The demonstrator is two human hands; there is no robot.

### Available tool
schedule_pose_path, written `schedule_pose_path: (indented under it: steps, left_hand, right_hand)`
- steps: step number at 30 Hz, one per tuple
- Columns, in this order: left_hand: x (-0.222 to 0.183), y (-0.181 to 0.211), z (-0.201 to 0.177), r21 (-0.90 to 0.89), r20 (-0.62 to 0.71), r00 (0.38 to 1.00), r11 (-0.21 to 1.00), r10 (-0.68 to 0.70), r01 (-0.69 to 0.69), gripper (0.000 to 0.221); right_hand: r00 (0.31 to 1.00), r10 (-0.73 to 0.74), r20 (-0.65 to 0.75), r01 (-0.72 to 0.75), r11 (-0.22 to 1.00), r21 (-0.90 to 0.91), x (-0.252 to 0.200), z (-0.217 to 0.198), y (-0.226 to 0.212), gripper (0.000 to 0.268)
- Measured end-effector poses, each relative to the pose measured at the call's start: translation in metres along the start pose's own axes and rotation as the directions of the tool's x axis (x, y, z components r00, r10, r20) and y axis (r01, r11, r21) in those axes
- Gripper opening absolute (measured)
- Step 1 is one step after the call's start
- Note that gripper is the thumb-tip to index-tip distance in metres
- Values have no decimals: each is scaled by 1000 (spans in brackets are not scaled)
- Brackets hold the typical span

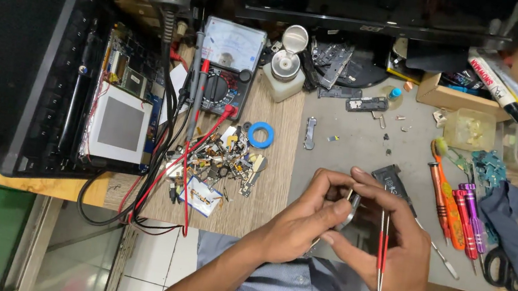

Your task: Disassembling and inspecting internal components of a smartphone using repair tools

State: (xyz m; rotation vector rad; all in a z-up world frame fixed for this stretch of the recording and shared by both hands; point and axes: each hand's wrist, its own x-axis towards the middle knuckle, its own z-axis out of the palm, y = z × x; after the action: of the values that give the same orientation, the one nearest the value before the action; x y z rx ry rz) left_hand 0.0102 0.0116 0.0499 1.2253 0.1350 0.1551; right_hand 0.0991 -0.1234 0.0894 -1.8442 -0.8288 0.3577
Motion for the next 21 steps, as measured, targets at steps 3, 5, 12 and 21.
schedule_pose_path:
  steps: [3, 5, 12, 21]
  left_hand:
    - [0, 1, -3, 1, 10, 1000, 1000, -6, 6, 47]
    - [-1, 5, -12, -5, 29, 1000, 1000, 8, -8, 48]
    - [-3, 17, -31, 158, 94, 995, 987, 29, -44, 62]
    - [-12, 46, -23, 335, 41, 995, 936, 94, -102, 65]
  right_hand:
    - [999, -22, 23, 20, 996, 86, 2, 0, 3, 68]
    - [999, 10, 34, -15, 991, 134, 1, -1, 5, 67]
    - [998, -7, 60, -4, 981, 192, -2, 0, 20, 72]
    - [993, -25, 116, -6, 965, 263, -7, -2, 22, 73]
